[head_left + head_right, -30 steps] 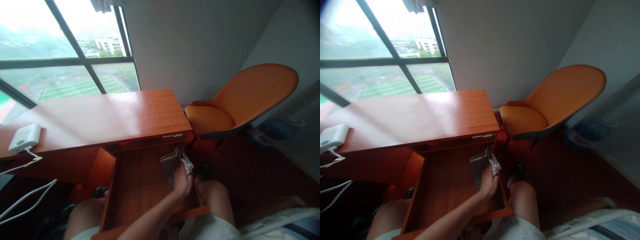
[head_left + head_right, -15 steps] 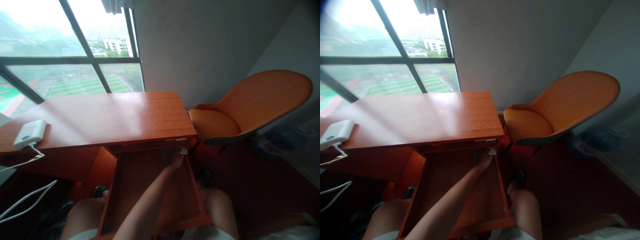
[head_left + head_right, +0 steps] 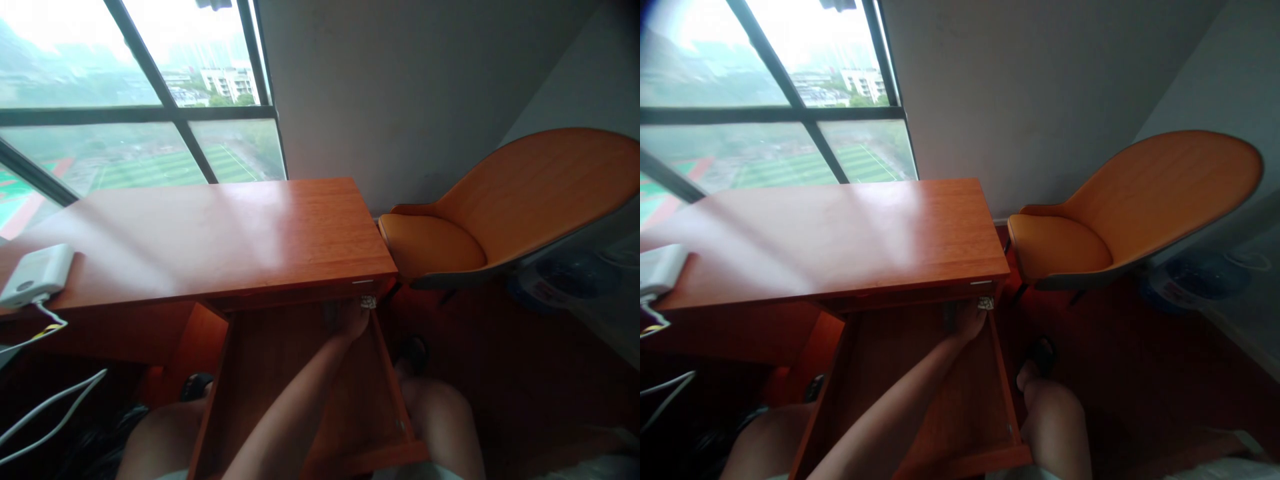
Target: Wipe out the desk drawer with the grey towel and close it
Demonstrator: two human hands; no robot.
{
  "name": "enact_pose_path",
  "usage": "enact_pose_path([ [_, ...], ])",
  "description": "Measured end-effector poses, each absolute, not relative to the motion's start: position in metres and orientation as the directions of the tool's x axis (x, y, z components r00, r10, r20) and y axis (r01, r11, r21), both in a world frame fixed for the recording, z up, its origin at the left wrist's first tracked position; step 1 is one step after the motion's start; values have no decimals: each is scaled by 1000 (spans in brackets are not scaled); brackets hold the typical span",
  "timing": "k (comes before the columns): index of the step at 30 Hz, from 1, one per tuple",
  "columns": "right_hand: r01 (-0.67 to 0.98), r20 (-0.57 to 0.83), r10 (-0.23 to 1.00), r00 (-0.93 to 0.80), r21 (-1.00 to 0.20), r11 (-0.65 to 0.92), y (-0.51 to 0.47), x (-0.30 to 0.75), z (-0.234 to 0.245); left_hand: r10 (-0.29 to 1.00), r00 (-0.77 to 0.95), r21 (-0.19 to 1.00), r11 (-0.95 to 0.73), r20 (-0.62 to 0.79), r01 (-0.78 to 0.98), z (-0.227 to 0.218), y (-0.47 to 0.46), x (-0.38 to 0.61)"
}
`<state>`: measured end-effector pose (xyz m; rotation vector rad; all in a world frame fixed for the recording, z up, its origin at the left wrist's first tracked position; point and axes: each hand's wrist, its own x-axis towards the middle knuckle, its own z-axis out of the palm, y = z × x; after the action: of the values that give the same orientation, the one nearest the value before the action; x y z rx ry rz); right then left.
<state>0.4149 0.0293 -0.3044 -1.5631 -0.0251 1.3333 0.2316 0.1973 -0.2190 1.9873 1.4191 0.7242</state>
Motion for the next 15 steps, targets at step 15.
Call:
enact_pose_path([
  [15, -665, -715, 634, 294, -629, -402, 22, 408, -293, 798, 592, 611, -413, -116, 675, -173, 57, 218],
])
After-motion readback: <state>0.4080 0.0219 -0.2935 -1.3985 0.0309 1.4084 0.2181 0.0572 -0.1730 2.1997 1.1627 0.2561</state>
